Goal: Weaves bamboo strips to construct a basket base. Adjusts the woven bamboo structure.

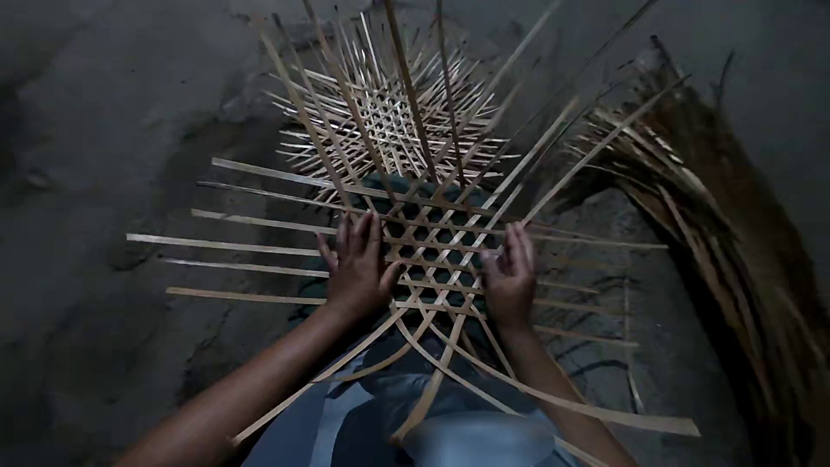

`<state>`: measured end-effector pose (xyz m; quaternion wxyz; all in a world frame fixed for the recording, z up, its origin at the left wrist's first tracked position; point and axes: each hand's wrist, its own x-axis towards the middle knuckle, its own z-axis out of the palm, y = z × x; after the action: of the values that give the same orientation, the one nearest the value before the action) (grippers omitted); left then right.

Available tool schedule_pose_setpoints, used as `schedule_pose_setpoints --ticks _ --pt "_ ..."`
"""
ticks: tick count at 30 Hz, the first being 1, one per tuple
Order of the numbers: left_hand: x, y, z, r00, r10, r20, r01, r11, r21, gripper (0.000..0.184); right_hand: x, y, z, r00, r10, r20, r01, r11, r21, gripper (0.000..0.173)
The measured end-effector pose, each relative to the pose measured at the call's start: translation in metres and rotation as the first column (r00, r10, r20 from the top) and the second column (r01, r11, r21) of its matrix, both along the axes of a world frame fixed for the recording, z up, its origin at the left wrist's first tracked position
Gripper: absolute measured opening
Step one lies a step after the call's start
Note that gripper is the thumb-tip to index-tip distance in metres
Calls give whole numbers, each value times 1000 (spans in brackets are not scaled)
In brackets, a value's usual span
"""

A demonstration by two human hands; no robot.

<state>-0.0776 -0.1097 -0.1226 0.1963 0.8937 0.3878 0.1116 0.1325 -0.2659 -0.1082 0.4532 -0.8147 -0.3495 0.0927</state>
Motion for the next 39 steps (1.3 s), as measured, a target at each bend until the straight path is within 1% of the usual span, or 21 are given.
schedule_pose_setpoints --ticks 1,2,4,6,8,9,11,14,17,18,20,23,24,25,27,29,33,36,38,39 --pt "1 2 1 1000 -15 -21 15 1000 -22 87 -3 0 1 998 32 55 -27 995 -91 57" --pt "1 4 1 999 -27 -34 26 999 -35 87 -5 1 1 994 50 99 -37 990 -135 54" --pt "2 7 0 998 -43 -47 41 998 -44 86 -6 1 5 986 34 166 -10 990 -143 44" --pt "3 8 0 998 -49 -50 46 997 -56 86 -4 1 7 984 17 180 12 987 -158 36" --pt "3 9 1 997 -54 -59 51 997 -60 86 -5 1 4 984 47 175 -8 976 -217 39" --pt "4 9 2 996 -59 -65 55 996 -67 86 -6 2 1 977 61 202 -13 973 -228 42" --pt "4 10 5 995 -68 -75 62 995 -83 87 -9 3 -3 966 55 252 3 975 -222 47" --pt "2 7 3 997 -60 -56 56 997 -60 86 -8 2 -1 974 38 223 13 976 -219 54" --pt "2 6 4 997 -54 -64 50 997 -59 85 -7 2 -6 953 92 287 -40 983 -179 50" --pt "2 6 6 995 -55 -85 47 995 -84 86 -6 2 -7 950 119 290 -66 980 -186 49" --pt "2 7 13 992 -53 -113 44 996 -83 89 -4 0 -5 949 162 270 -100 968 -232 48" --pt "4 21 22 998 -63 -29 64 997 53 95 0 0 4 942 166 291 -90 962 -257 47" --pt "4 25 23 997 -69 -39 72 994 79 93 -1 0 5 934 151 323 -72 967 -244 47" --pt "3 27 23 994 -72 -82 78 994 78 88 -2 1 4 925 144 353 -61 970 -236 48" --pt "2 23 19 986 -62 -153 75 994 85 83 -2 2 1 915 180 360 -69 952 -299 53" --pt "2 16 15 987 -20 -158 37 994 103 82 -4 2 -2 915 222 337 -82 920 -383 56" --pt "4 13 13 989 26 -144 -9 993 119 82 0 3 -9 906 240 348 -87 911 -403 57" --pt "7 15 17 980 2 -198 18 995 99 84 1 4 -7 902 256 347 -85 894 -439 57" --pt "8 16 27 965 -28 -261 47 997 66 86 0 4 -2 907 263 328 -93 886 -455 58" --pt "9 14 34 965 -62 -256 82 995 66 86 0 3 1 916 258 308 -100 889 -448 58"
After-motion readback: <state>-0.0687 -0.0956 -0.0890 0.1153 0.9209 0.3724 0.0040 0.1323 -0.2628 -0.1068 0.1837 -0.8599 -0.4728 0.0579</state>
